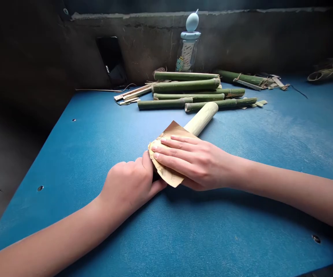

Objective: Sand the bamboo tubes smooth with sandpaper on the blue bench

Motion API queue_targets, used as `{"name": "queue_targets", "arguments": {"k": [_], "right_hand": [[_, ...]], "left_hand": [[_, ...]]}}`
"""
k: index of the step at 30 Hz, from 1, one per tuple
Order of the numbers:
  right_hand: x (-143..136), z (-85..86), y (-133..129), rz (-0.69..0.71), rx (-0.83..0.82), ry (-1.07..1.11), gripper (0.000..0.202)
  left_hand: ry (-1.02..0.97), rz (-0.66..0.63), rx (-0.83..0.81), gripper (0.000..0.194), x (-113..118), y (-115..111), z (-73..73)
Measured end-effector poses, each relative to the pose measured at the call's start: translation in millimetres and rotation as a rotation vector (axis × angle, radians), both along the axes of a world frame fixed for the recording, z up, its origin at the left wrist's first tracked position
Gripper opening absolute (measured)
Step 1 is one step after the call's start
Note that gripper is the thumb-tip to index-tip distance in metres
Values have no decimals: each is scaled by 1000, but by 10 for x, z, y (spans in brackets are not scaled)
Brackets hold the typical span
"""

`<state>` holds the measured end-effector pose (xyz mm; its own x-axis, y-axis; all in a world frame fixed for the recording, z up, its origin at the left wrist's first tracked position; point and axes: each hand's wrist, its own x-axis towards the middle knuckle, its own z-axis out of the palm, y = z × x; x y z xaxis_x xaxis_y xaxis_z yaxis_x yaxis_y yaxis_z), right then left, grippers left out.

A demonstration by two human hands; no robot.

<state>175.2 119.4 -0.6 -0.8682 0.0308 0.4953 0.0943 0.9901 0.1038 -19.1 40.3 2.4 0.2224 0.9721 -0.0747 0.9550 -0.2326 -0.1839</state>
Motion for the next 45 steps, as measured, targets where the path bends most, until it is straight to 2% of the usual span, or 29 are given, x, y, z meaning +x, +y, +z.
{"name": "queue_targets", "arguments": {"k": [3,6,12,15,18,23,27,30,32,36,39,41,45], "right_hand": [[-1,-52,17,9,62,41,35],[-2,-74,66,37,25,62,35],[107,-67,206,159,-26,-24,39],[178,-57,176,110,8,-42,38],[165,-37,32,-11,74,-27,36],[-14,17,-200,-130,95,-4,36],[-44,62,-194,-127,102,-26,37],[47,57,-116,-54,168,-25,36],[105,37,-70,-23,189,-24,36],[87,20,-86,-68,194,-8,35],[-12,54,-162,-131,172,-2,35],[-55,91,-192,-149,157,-19,35],[-4,144,-153,-77,191,-63,34]], "left_hand": [[17,10,11,74,2,-1,-3],[37,1,46,73,15,-16,13],[57,7,-28,61,-29,58,73],[9,64,-97,55,-61,125,91],[16,108,-88,56,-48,132,87],[88,22,-118,50,42,41,87],[110,12,-123,51,26,35,89],[68,13,-73,61,-42,95,86],[32,33,-71,58,-74,131,88],[58,61,-51,55,-31,104,115],[111,-35,-69,47,60,25,156],[130,-68,-87,52,94,-6,178],[105,-10,-98,57,39,48,169]]}}
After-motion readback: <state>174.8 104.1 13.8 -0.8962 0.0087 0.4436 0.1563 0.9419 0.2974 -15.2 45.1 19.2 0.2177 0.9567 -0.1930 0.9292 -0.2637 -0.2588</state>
